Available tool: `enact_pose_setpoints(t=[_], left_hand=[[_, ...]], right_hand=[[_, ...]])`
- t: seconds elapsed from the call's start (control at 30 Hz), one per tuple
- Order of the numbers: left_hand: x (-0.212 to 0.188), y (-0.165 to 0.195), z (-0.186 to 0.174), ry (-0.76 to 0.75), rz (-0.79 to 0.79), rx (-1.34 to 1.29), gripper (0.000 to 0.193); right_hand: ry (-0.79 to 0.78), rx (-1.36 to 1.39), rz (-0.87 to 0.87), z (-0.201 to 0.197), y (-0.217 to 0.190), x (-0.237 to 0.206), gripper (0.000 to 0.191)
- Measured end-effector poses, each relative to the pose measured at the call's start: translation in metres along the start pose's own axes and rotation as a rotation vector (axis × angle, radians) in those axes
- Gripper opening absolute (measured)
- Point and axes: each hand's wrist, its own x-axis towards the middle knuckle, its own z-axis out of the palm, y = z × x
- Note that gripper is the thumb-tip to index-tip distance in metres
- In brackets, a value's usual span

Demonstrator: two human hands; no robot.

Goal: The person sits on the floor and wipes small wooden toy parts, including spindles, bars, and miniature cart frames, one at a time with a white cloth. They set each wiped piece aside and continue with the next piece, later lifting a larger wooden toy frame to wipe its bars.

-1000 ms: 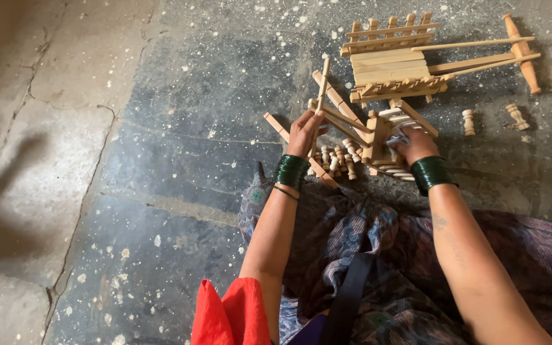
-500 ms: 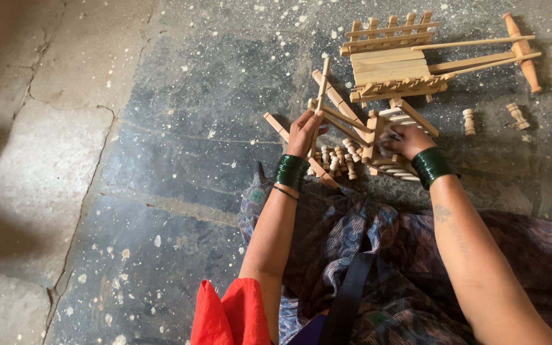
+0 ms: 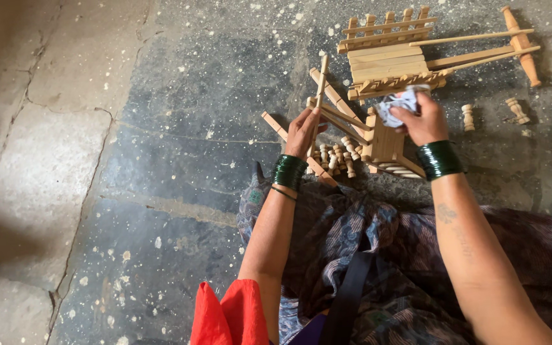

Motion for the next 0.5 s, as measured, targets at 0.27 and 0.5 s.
enact_pose_setpoints(t=[0.27, 0.5], left_hand=[[0.000, -0.006, -0.001, -0.093, 0.029, -0.089, 0.050], [-0.003, 0.000, 0.001, -0.116, -0.006, -0.097, 0.043]], right_hand=[[-0.136, -0.306, -0.183, 0.082, -0.052, -0.015, 0.027], [-0.029, -0.344, -0.505, 0.090, -0.032, 0.001, 0.027]])
